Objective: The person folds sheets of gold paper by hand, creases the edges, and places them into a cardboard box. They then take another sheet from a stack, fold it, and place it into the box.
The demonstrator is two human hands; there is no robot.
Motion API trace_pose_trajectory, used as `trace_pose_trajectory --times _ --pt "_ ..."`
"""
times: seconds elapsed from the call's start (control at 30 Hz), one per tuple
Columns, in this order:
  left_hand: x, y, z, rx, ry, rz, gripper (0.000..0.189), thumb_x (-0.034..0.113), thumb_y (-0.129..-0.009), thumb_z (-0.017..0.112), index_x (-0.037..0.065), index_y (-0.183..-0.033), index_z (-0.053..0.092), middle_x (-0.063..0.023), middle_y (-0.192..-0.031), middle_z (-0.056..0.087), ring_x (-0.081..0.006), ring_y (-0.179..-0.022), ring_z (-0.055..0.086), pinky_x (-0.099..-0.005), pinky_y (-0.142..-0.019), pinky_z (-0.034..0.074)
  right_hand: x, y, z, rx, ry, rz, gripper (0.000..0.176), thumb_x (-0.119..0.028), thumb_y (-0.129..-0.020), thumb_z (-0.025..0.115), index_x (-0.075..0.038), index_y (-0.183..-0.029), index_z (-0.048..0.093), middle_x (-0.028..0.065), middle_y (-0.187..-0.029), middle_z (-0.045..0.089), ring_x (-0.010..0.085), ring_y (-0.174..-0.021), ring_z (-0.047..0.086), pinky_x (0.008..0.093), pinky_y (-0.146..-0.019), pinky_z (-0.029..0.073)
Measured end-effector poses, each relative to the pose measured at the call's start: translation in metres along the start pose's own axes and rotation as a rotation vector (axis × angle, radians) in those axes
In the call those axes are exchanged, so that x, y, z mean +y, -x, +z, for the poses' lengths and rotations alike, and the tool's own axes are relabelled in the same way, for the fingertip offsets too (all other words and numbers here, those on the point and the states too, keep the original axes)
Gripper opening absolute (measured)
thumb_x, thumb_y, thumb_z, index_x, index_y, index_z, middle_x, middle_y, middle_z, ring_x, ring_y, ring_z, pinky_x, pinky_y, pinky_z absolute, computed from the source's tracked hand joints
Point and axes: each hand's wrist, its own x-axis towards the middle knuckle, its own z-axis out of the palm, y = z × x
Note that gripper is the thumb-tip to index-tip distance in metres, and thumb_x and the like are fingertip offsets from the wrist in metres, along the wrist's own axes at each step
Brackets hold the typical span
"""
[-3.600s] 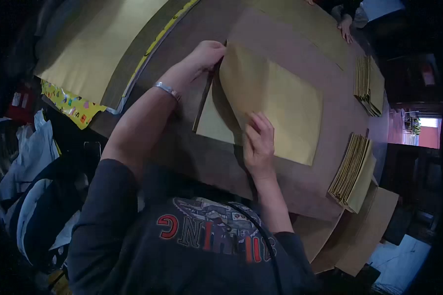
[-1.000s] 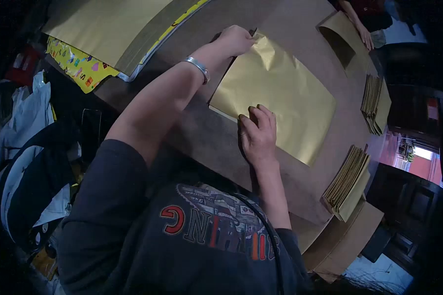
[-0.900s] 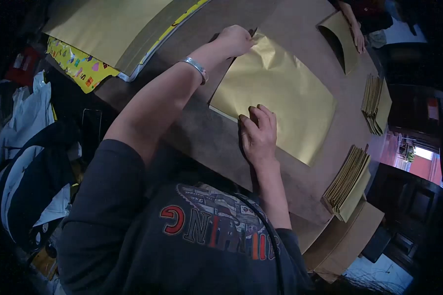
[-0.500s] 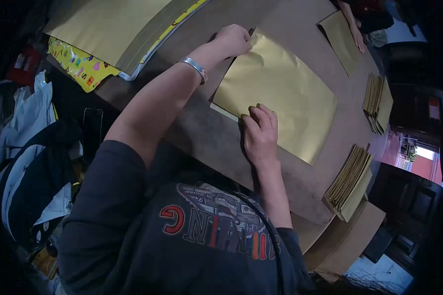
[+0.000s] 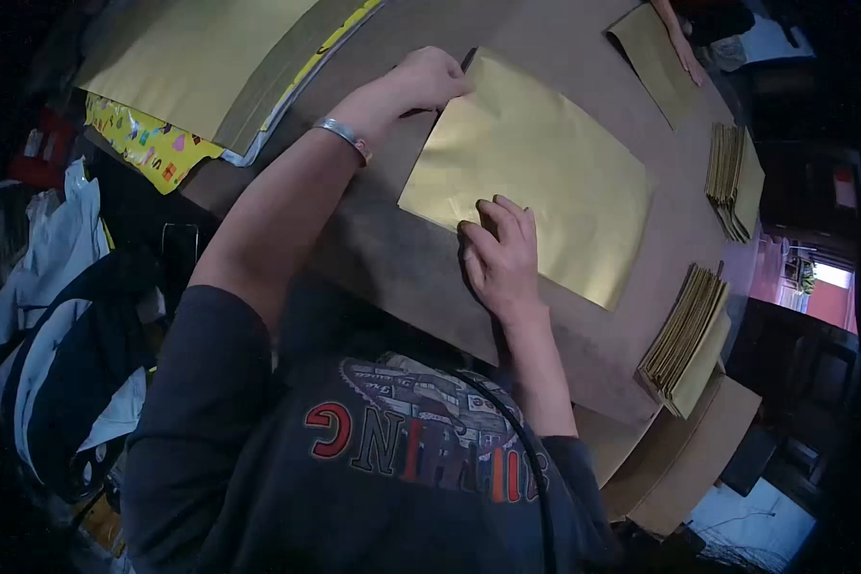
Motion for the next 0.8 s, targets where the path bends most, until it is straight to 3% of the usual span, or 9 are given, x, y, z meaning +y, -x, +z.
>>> trace_pose_trajectory --times 0.1,0.27,0.3,0.47,0.6,0.8 --pt "-0.007 -0.006 0.004 -0.066 0.027 0.028 0.027 0.031 -0.084 0.068 0.004 -0.086 0.074 -0.0072 -0.075 0.072 -0.0175 -0.064 0.069 -0.0330 -0.069 0.055 -0.001 -0.001 -0.001 0.010 0.015 -0.002 0.024 -0.009 -0.072 0.072 -0.010 -0.096 0.068 0.0152 -0.115 0.058 0.0362 -0.118 0.050 0.0557 -0.097 0.039" --pt "-0.007 -0.014 0.011 0.006 -0.307 0.149 0.032 0.038 -0.084 0.061 0.009 -0.077 0.074 -0.0053 -0.067 0.070 -0.0194 -0.063 0.067 -0.0351 -0.070 0.054 0.003 0.001 0.003 0.075 0.028 -0.001 0.024 -0.009 -0.071 0.072 -0.010 -0.095 0.067 0.0144 -0.114 0.058 0.0356 -0.118 0.051 0.0573 -0.098 0.039" --pt "-0.005 -0.012 0.011 -0.016 -0.188 0.065 0.031 0.037 -0.083 0.063 0.009 -0.080 0.075 -0.0062 -0.068 0.070 -0.0206 -0.066 0.067 -0.0356 -0.071 0.054 0.001 0.001 0.002 0.068 0.034 0.013 0.024 -0.009 -0.072 0.072 -0.011 -0.095 0.067 0.0139 -0.114 0.058 0.0356 -0.118 0.051 0.0594 -0.099 0.038" --pt "0.003 -0.004 0.014 0.079 -0.253 0.023 0.030 0.036 -0.080 0.066 0.008 -0.085 0.075 -0.0097 -0.078 0.072 -0.0255 -0.075 0.070 -0.0386 -0.074 0.055 0.003 0.001 0.005 0.086 0.050 0.009 0.024 -0.011 -0.073 0.072 -0.011 -0.096 0.068 0.0145 -0.115 0.058 0.0361 -0.117 0.051 0.0605 -0.098 0.038" --pt "0.009 0.002 0.014 0.097 -0.257 -0.043 0.030 0.036 -0.081 0.065 0.010 -0.090 0.075 -0.0130 -0.099 0.071 -0.0307 -0.093 0.068 -0.0418 -0.085 0.054 0.001 0.000 0.004 0.108 0.039 -0.001 0.022 -0.017 -0.077 0.074 -0.010 -0.097 0.068 0.0143 -0.115 0.058 0.0365 -0.116 0.051 0.0603 -0.097 0.038" --pt "0.004 0.001 0.019 0.160 -0.260 0.008 0.027 0.038 -0.083 0.067 0.015 -0.095 0.075 -0.0077 -0.095 0.073 -0.0268 -0.092 0.069 -0.0407 -0.083 0.054 0.003 0.001 0.004 0.076 -0.037 0.043 0.030 -0.024 -0.075 0.078 -0.009 -0.098 0.068 0.0147 -0.118 0.057 0.0361 -0.118 0.049 0.0594 -0.099 0.037"
